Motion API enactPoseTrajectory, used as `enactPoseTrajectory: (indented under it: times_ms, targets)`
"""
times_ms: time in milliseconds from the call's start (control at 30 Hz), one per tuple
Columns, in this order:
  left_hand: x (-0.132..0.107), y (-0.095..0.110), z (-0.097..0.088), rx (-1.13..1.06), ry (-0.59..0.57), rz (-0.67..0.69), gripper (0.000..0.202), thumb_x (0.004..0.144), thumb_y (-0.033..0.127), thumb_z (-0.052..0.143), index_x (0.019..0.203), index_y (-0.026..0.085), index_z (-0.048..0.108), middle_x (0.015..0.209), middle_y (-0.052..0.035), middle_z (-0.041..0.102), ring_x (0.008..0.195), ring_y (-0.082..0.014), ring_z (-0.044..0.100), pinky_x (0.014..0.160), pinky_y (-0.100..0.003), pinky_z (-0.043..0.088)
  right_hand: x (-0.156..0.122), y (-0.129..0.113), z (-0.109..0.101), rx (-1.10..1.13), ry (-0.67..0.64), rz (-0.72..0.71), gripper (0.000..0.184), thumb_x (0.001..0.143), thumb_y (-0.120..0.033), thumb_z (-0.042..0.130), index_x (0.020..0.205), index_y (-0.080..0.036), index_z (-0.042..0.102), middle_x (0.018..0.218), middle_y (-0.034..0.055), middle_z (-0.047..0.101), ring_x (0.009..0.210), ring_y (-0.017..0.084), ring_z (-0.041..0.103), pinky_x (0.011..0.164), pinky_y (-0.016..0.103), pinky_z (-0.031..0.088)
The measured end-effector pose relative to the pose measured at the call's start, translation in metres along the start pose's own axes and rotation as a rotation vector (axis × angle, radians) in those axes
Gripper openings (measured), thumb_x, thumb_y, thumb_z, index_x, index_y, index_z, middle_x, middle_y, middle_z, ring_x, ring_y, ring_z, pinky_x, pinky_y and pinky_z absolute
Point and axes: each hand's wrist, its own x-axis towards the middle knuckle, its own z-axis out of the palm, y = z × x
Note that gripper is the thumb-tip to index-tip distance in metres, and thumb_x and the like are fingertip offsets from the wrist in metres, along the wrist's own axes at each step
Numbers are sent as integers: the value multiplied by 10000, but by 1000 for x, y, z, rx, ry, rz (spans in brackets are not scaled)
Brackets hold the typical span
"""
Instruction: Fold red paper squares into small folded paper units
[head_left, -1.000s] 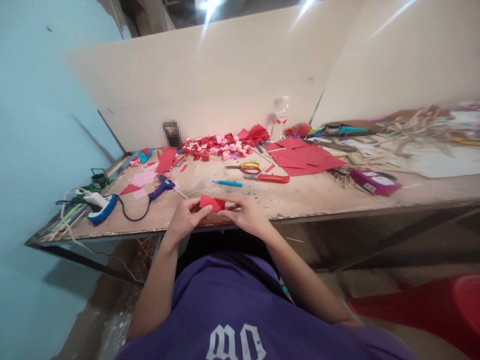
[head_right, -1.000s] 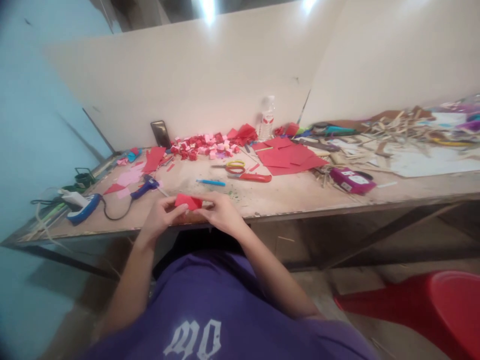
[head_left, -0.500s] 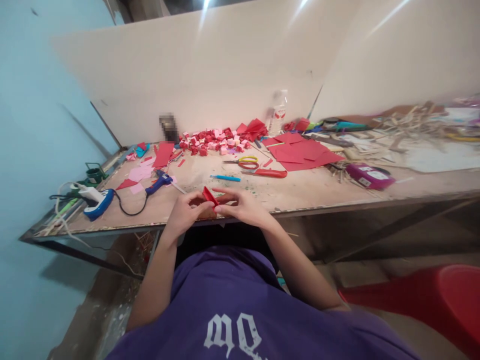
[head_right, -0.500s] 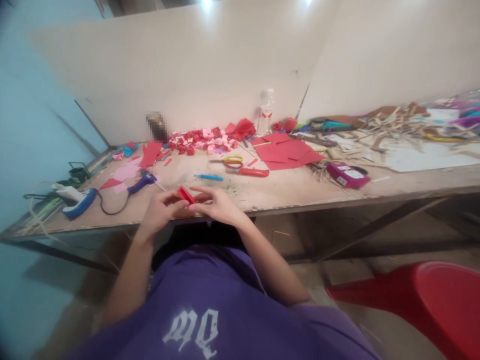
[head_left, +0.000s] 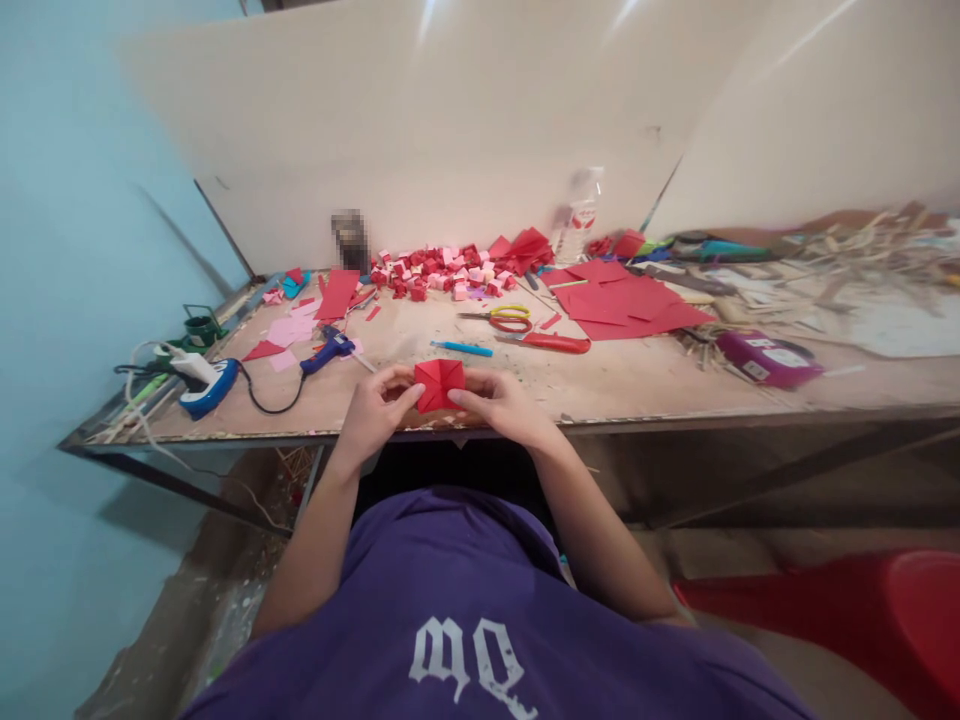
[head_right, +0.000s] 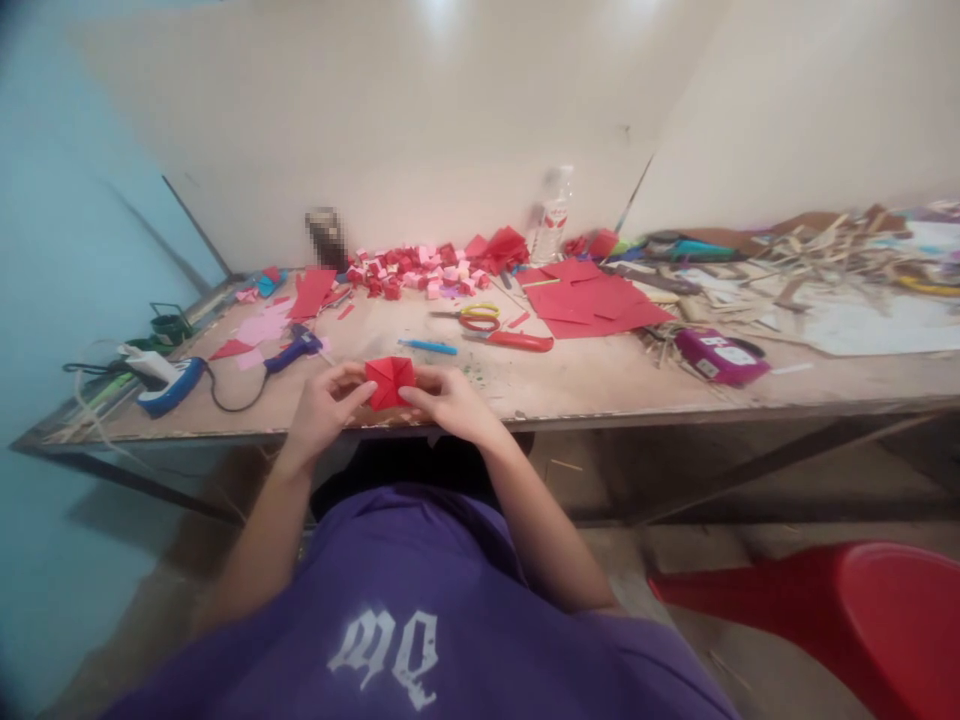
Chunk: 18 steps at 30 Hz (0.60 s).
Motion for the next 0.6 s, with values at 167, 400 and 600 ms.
enactPoseTrajectory:
  times_ms: [167,400,600]
  targets:
    - [-2,-4,0,14,-7,-38,254,867,378,801,1001,167,761,891,-38,800,792,-175,733,746,-264,584,2,1,-1,-42,43,-90,231,873,-412,816,945,-198,866,978,53,849,1004,278,777,993,394,578]
    - [-1,-5,-3,5,-149,-45,246,915,402,773,939,159,801,929,-52,813,867,-199,752,816,-284,589,3,0,-2,-23,43,-94,248,861,-442,843,957,-216,877,976,43,857,968,286,791,960,399,591]
    - [0,-3,-4,-54,-102,-56,241,844,393,833,928,167,821,862,-35,819,763,-170,728,717,-256,591,0,-1,-3,45,36,-24,239,792,-404,906,938,-215,888,891,33,850,817,242,770,875,366,593]
